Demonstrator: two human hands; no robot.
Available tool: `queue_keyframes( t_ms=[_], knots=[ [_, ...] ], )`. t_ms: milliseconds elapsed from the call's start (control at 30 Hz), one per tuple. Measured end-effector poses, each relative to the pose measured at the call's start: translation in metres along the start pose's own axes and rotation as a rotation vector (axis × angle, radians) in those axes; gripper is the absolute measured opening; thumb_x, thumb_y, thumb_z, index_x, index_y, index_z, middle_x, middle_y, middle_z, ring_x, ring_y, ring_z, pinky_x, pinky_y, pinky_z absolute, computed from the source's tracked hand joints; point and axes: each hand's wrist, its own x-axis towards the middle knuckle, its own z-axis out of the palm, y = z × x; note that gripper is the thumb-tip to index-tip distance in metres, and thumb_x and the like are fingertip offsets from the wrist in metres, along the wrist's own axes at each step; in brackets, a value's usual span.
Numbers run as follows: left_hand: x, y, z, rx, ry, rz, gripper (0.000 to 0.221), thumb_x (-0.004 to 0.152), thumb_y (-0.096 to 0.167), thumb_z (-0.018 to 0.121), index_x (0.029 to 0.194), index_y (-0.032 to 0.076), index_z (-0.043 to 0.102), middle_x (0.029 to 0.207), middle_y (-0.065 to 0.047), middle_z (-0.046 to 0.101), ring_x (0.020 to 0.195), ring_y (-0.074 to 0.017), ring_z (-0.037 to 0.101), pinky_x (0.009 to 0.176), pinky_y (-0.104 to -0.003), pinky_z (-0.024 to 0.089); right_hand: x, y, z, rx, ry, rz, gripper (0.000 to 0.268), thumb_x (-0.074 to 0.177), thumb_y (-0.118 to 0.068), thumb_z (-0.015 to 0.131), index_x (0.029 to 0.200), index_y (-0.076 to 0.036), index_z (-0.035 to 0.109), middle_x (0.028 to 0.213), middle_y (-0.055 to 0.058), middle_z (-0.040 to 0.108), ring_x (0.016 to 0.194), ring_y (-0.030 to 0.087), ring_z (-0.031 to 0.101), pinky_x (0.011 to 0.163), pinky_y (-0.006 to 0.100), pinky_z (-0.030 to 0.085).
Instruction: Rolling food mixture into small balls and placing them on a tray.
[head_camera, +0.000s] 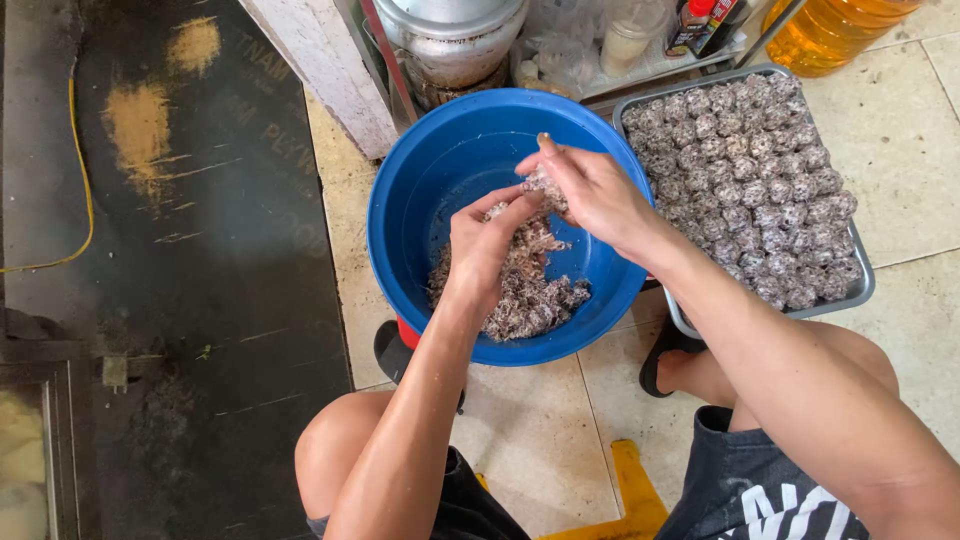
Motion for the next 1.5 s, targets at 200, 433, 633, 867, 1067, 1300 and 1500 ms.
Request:
queue_keyframes(
  t_ms=[200, 433, 633, 867, 1067, 1300, 1500],
  knots=[
    [0.003, 0.0, -0.005, 0.124, 0.092, 0.084, 0.025, 0.088, 0.01, 0.074, 0.108, -0.004, 0.077, 0.092, -0.011, 0.076, 0.077, -0.0142, 0.07, 0.069, -0.03, 0.06, -0.001, 0.001, -0.001, -0.043, 0.01, -0.102, 0.053, 0.106, -0.049, 0.05, 0.114, -0.004, 0.077, 0.069, -0.004, 0.052, 0.06, 0.005, 0.046, 0.05, 0.024, 0.035],
    [0.001, 0.008, -0.007, 0.058, 0.121, 0.076, 0.022, 0.087, 0.009, 0.074, 0.105, -0.004, 0.078, 0.095, -0.01, 0.079, 0.082, -0.0132, 0.073, 0.074, -0.028, 0.061, 0.011, 0.028, -0.022, 0.736, -0.082, 0.066, 0.048, 0.115, -0.043, 0.045, 0.085, -0.011, 0.063, 0.075, -0.001, 0.058, 0.056, 0.006, 0.045, 0.047, 0.024, 0.036],
    [0.008, 0.006, -0.018, 0.024, 0.172, 0.046, 0.024, 0.089, 0.014, 0.073, 0.104, -0.005, 0.077, 0.092, -0.01, 0.077, 0.075, -0.0148, 0.071, 0.065, -0.03, 0.06, -0.003, -0.006, -0.007, 0.939, 0.143, 0.408, 0.03, 0.103, -0.024, 0.05, 0.079, -0.007, 0.055, 0.084, 0.009, 0.067, 0.072, 0.014, 0.067, 0.062, 0.02, 0.051],
    [0.004, 0.022, -0.023, -0.124, 0.155, 0.074, 0.022, 0.09, 0.015, 0.073, 0.099, -0.005, 0.076, 0.084, -0.009, 0.072, 0.064, -0.0165, 0.067, 0.054, -0.033, 0.057, 0.04, 0.153, -0.005, 1.263, -0.397, 0.08, 0.041, 0.117, -0.039, 0.059, 0.087, -0.011, 0.06, 0.074, 0.001, 0.06, 0.059, 0.012, 0.057, 0.044, 0.026, 0.043],
    [-0.005, 0.041, -0.03, -0.207, 0.197, 0.062, 0.021, 0.09, 0.018, 0.073, 0.097, -0.002, 0.075, 0.081, -0.008, 0.071, 0.063, -0.0179, 0.068, 0.051, -0.034, 0.055, -0.016, 0.003, 0.05, 1.164, 0.233, 0.504, 0.035, 0.106, -0.027, 0.042, 0.111, 0.002, 0.062, 0.1, 0.012, 0.067, 0.077, 0.017, 0.072, 0.066, 0.028, 0.063],
    [-0.006, 0.036, -0.025, -0.254, 0.133, 0.072, 0.02, 0.092, 0.02, 0.072, 0.095, 0.0, 0.072, 0.083, -0.008, 0.071, 0.066, -0.019, 0.068, 0.053, -0.035, 0.057, -0.011, 0.063, 0.061, 1.473, 0.35, 0.536, 0.029, 0.101, -0.035, 0.061, 0.093, -0.007, 0.058, 0.093, 0.015, 0.068, 0.062, 0.01, 0.06, 0.044, 0.014, 0.04],
    [-0.004, 0.032, -0.016, -0.242, 0.104, 0.048, 0.022, 0.092, 0.021, 0.071, 0.098, 0.0, 0.073, 0.082, -0.008, 0.07, 0.066, -0.0197, 0.068, 0.052, -0.037, 0.056, 0.022, 0.199, 0.047, 1.551, -0.422, -0.046, 0.034, 0.114, -0.038, 0.061, 0.089, -0.015, 0.058, 0.081, 0.003, 0.065, 0.06, 0.011, 0.055, 0.045, 0.024, 0.033]
  ],
)
